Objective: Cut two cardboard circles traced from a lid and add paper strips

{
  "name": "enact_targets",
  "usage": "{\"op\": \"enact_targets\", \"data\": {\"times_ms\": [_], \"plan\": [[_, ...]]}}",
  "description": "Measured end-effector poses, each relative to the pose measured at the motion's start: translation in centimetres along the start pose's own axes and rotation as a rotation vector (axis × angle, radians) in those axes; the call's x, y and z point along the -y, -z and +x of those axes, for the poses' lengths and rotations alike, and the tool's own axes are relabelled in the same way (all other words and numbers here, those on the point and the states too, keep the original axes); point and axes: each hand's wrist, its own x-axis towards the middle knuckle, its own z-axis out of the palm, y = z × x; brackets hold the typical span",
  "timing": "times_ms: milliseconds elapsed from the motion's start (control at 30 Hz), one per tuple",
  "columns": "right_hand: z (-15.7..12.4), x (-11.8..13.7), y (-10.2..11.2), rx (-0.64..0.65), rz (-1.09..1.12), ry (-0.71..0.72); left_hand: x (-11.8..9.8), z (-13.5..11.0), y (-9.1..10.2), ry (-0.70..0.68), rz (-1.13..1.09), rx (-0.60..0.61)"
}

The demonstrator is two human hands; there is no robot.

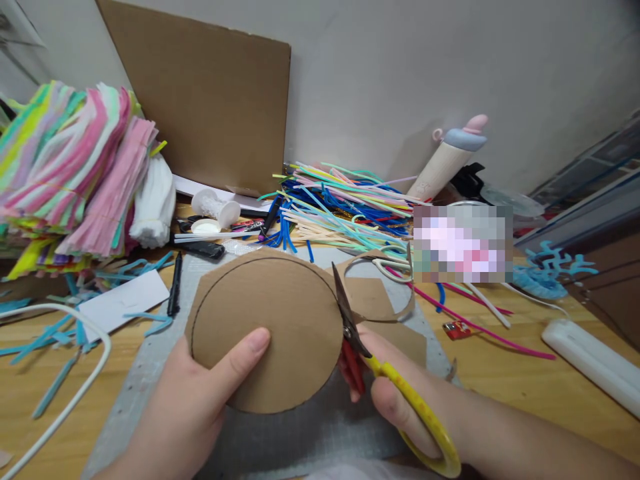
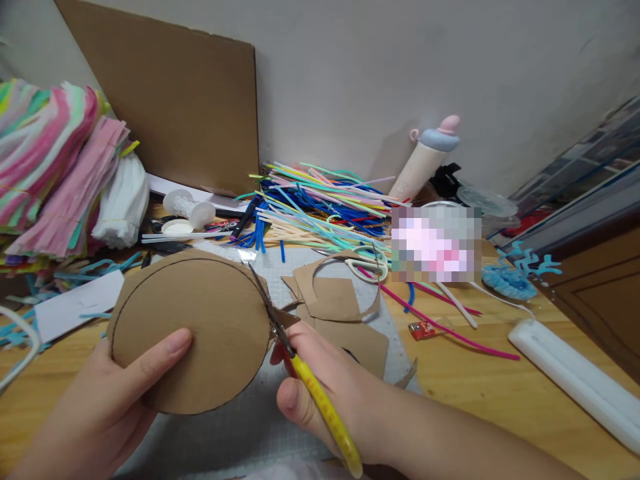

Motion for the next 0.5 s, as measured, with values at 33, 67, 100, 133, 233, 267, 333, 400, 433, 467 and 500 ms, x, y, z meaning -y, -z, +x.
{"op": "enact_targets", "data": {"times_ms": [33,67,100,133,233,267,333,400,433,467,500], "plan": [[-0.01,-0.05,0.00,0.008,0.008,0.000,0.03,-0.02,0.00,0.005,-0.008,0.005],[-0.02,-0.10,0.00,0.015,0.015,0.001,0.04,-0.03,-0.01,0.006,-0.012,0.006],[-0.04,-0.15,0.01,0.018,0.019,-0.001,0.03,-0.04,-0.02,0.000,-0.014,0.003],[-0.05,-0.19,0.03,0.019,0.018,-0.005,0.00,-0.04,-0.04,-0.012,-0.017,0.002],[-0.06,-0.25,0.02,0.016,0.015,-0.037,-0.14,0.01,-0.07,-0.050,-0.037,-0.001],[-0.05,-0.25,0.00,0.017,0.020,-0.049,-0.18,0.03,-0.08,-0.056,-0.043,0.000],[-0.05,-0.23,-0.06,0.022,0.040,-0.053,-0.20,0.07,-0.06,-0.060,-0.043,0.001],[-0.07,-0.18,-0.08,0.026,0.060,-0.045,-0.16,0.09,-0.01,-0.063,-0.021,-0.004],[-0.09,-0.13,-0.06,0.027,0.064,-0.042,-0.12,0.08,0.01,-0.063,-0.010,-0.006],[-0.10,-0.08,-0.04,0.025,0.068,-0.040,-0.09,0.08,0.02,-0.065,-0.001,-0.010],[-0.11,-0.04,-0.01,0.023,0.071,-0.038,-0.06,0.07,0.03,-0.067,0.004,-0.012]]}}
